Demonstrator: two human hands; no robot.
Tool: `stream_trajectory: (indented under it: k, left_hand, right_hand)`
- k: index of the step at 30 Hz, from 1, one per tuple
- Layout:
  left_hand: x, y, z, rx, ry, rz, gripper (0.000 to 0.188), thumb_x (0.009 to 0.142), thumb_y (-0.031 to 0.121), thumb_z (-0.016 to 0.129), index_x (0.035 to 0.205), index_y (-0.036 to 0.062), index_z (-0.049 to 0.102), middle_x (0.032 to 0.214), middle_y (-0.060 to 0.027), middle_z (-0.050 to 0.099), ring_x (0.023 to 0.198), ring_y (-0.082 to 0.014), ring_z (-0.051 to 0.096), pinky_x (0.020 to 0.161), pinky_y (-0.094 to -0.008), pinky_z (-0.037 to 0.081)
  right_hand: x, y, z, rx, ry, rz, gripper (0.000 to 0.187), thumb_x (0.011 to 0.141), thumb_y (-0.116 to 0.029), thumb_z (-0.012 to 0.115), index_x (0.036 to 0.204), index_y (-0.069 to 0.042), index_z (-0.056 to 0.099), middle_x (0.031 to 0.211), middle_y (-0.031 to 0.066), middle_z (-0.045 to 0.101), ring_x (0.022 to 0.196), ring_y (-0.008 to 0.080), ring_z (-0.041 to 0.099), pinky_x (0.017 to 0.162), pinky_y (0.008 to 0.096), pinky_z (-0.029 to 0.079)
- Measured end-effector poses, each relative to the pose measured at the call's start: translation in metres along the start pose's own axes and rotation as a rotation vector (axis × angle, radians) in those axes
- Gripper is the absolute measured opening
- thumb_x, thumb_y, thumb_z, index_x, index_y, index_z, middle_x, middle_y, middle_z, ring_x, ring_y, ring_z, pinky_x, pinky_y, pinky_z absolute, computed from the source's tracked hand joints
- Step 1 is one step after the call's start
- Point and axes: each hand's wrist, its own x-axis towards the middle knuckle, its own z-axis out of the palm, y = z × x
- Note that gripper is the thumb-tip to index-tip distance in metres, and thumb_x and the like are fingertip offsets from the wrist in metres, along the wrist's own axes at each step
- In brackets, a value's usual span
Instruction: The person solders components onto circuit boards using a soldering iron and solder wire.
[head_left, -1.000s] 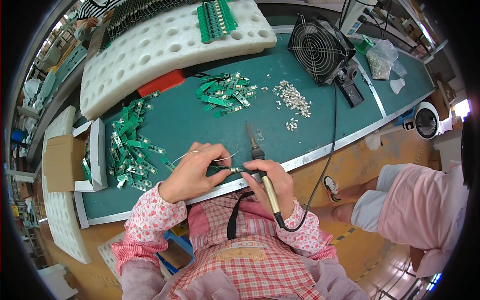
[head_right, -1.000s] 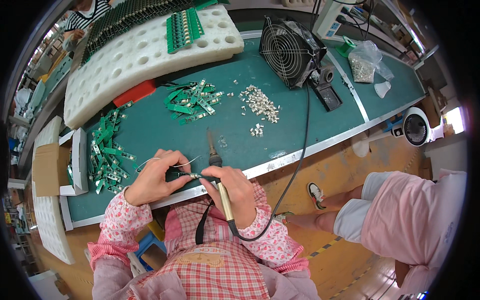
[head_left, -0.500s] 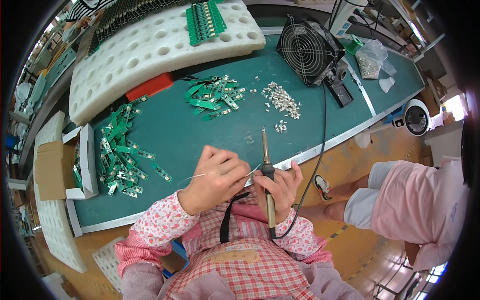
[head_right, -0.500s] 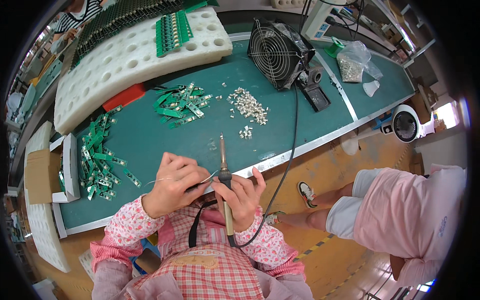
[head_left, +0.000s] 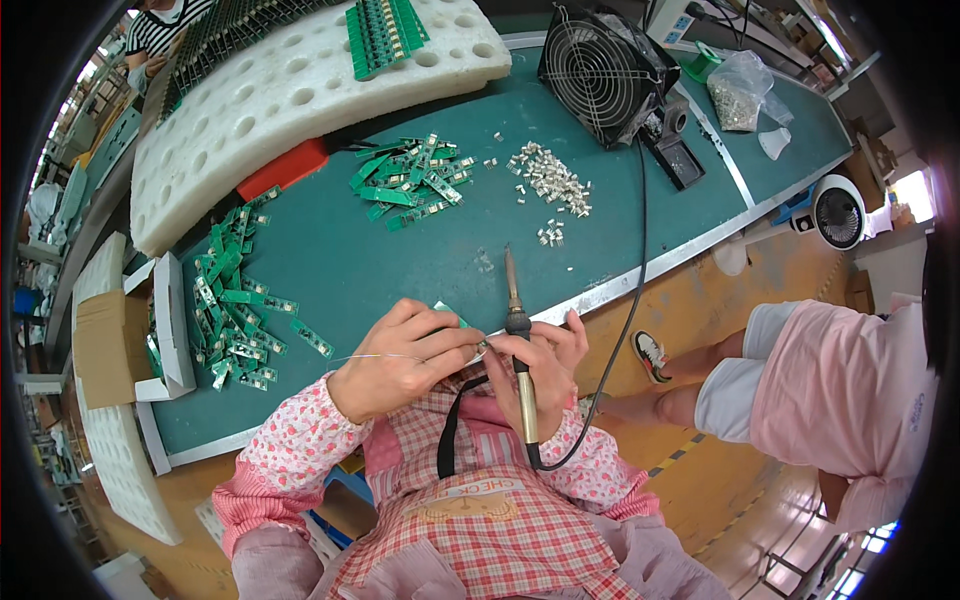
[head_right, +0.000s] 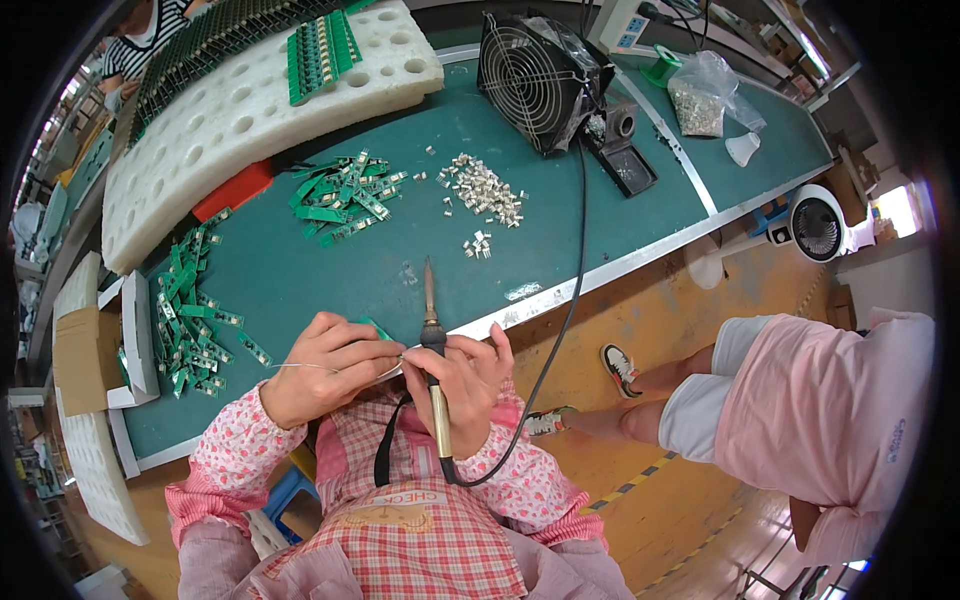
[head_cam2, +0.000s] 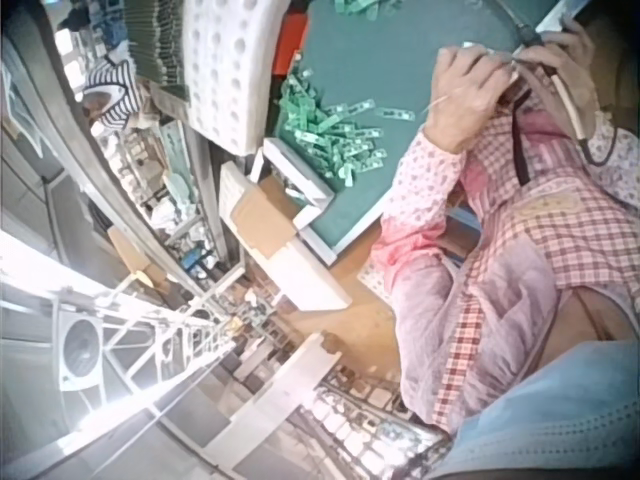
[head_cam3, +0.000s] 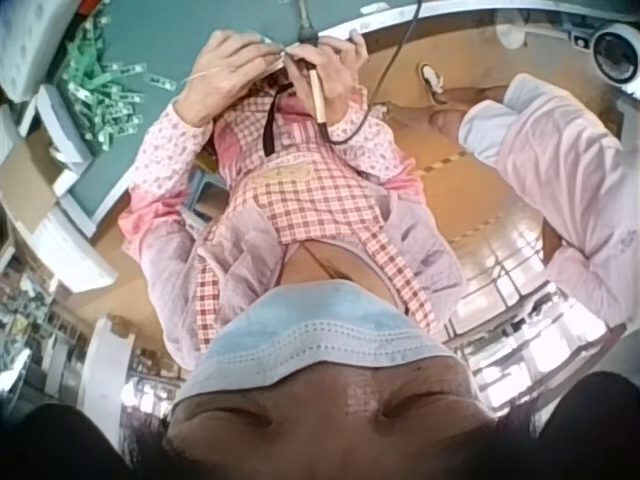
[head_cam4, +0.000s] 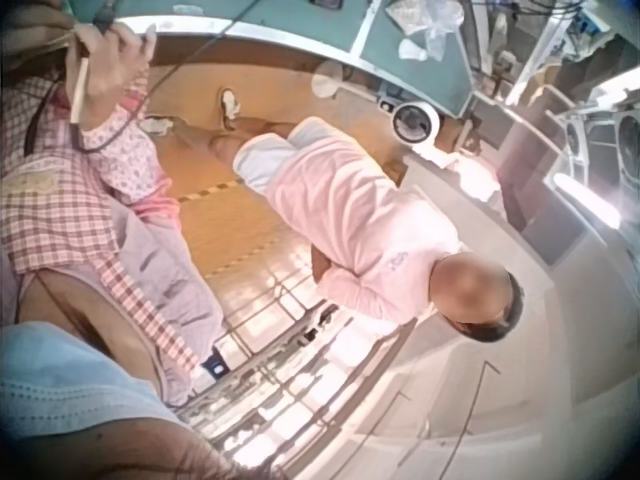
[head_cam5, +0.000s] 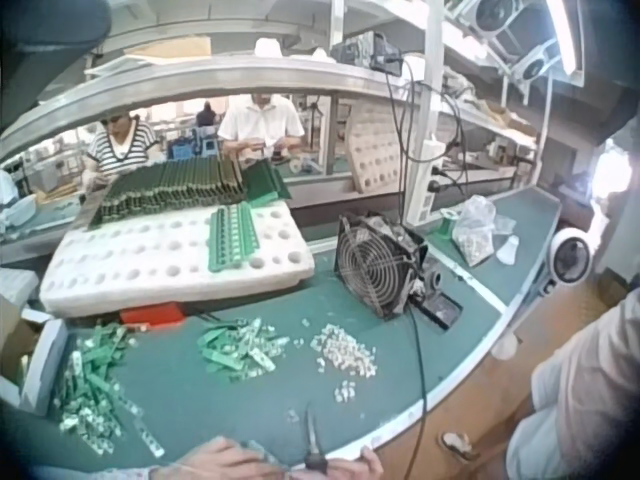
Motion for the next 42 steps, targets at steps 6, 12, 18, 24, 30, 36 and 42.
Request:
stream_trajectory:
  k: [6,12,18,24,30,36,42]
  left_hand:
    - [-0.004,0.002,-0.003,0.037,-0.004,-0.041,0.028,0.071,0.008,0.074,0.099,0.0062,0.070,0.112,-0.0015,0.070,0.098,-0.0195,0.064,0.081,-0.0355,0.048]
    - [-0.007,0.005,-0.003,-0.026,0.003,-0.086,0.029,0.072,0.007,0.077,0.100,0.0057,0.070,0.113,-0.0029,0.070,0.099,-0.0217,0.064,0.082,-0.0371,0.048]
    - [-0.010,0.022,-0.003,-0.159,0.130,-0.369,0.013,0.081,0.010,0.076,0.088,0.0052,0.067,0.107,-0.0044,0.070,0.097,-0.0248,0.064,0.085,-0.0389,0.047]
    - [-0.007,0.035,0.011,-0.187,0.206,-0.472,0.010,0.079,0.003,0.073,0.074,0.0013,0.064,0.105,-0.0076,0.073,0.095,-0.0276,0.065,0.080,-0.0386,0.046]
    - [-0.007,0.038,0.015,-0.194,0.237,-0.500,0.017,0.077,0.002,0.075,0.068,0.0002,0.061,0.105,-0.0077,0.073,0.095,-0.0271,0.067,0.081,-0.0378,0.049]
    - [-0.009,0.044,0.017,-0.222,0.279,-0.537,0.020,0.074,-0.001,0.077,0.065,0.0002,0.060,0.104,-0.0081,0.074,0.094,-0.0270,0.067,0.081,-0.0369,0.050]
    - [-0.010,0.045,0.020,-0.216,0.280,-0.557,0.019,0.074,-0.002,0.077,0.065,0.0003,0.060,0.103,-0.0079,0.073,0.094,-0.0271,0.067,0.079,-0.0369,0.050]
  right_hand:
    - [-0.002,0.000,0.007,-0.014,0.027,-0.012,0.041,0.071,-0.005,0.084,0.107,-0.017,0.066,0.088,0.0015,0.068,0.097,0.0203,0.061,0.111,0.0494,0.028]
    - [-0.001,-0.002,0.007,-0.036,0.004,-0.022,0.044,0.072,-0.008,0.083,0.111,-0.018,0.065,0.091,0.0018,0.068,0.097,0.0206,0.061,0.109,0.0514,0.028]
    - [-0.001,-0.005,0.007,-0.058,-0.007,0.004,0.042,0.070,-0.010,0.082,0.109,-0.018,0.067,0.090,0.0037,0.067,0.097,0.0215,0.060,0.109,0.0512,0.028]
    - [0.001,-0.004,0.005,-0.082,-0.005,-0.016,0.041,0.069,-0.010,0.082,0.107,-0.018,0.068,0.091,0.0039,0.067,0.097,0.0223,0.060,0.110,0.0521,0.028]
    - [0.000,0.006,-0.022,-0.019,-0.071,-0.063,0.035,0.077,-0.013,0.079,0.110,-0.012,0.068,0.092,0.0066,0.070,0.097,0.0242,0.062,0.101,0.0494,0.041]
    - [-0.010,0.007,-0.050,0.359,-0.027,0.157,0.021,0.090,-0.014,0.065,0.105,0.001,0.068,0.079,0.0092,0.070,0.067,0.0248,0.066,0.063,0.0348,0.054]
    - [-0.023,0.013,-0.049,0.613,0.075,0.181,0.014,0.085,-0.006,0.064,0.097,0.002,0.065,0.066,0.0103,0.064,0.051,0.0192,0.057,0.050,0.0316,0.045]
